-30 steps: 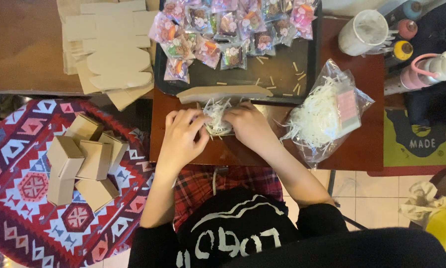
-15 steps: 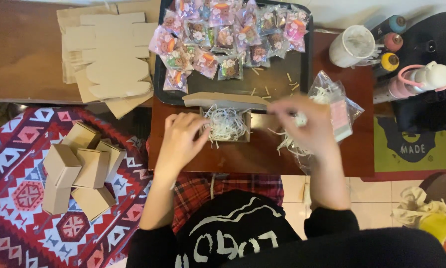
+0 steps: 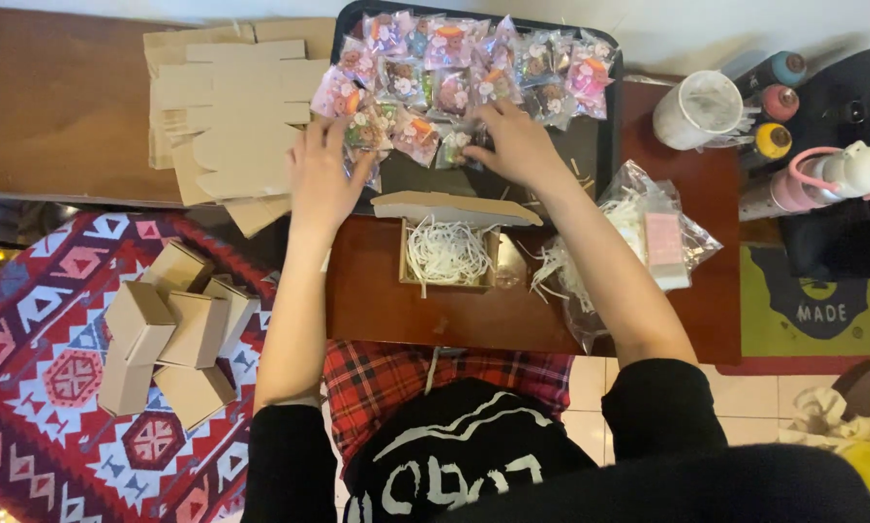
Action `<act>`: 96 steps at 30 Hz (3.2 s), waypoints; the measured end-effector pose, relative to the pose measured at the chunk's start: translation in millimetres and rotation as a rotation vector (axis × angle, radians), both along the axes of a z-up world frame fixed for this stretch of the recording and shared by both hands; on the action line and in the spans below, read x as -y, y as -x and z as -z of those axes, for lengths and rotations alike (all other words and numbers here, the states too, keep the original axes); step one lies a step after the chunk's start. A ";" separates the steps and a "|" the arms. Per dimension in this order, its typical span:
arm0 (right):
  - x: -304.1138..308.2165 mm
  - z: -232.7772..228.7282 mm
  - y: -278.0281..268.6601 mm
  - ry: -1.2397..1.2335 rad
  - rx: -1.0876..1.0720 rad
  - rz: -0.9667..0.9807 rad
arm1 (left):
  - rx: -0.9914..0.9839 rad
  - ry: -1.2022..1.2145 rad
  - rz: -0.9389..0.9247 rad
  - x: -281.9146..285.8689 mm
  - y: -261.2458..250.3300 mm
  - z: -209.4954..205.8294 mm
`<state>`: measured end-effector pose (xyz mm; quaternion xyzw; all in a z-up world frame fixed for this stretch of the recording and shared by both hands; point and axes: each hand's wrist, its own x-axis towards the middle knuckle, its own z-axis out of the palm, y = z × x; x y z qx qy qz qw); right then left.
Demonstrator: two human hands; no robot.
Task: Assembling small cardboard boxes and filling them with shredded paper and small packaged goods.
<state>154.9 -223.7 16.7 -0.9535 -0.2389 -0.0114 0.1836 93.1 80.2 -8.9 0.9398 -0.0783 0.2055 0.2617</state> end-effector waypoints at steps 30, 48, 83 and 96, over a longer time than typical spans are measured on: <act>-17.6 -93.0 150.0 -0.877 -0.191 -0.190 | 0.039 0.726 0.262 61.9 103.9 -97.5; -30.0 -74.0 171.0 -0.296 0.535 -0.075 | 0.223 0.754 0.178 59.3 115.4 -26.9; -24.2 -55.3 91.0 -0.129 0.613 0.039 | 0.043 0.334 0.183 74.3 114.5 -0.6; -14.6 -12.4 61.1 -0.127 0.535 0.132 | -0.001 0.067 0.377 93.3 128.6 3.6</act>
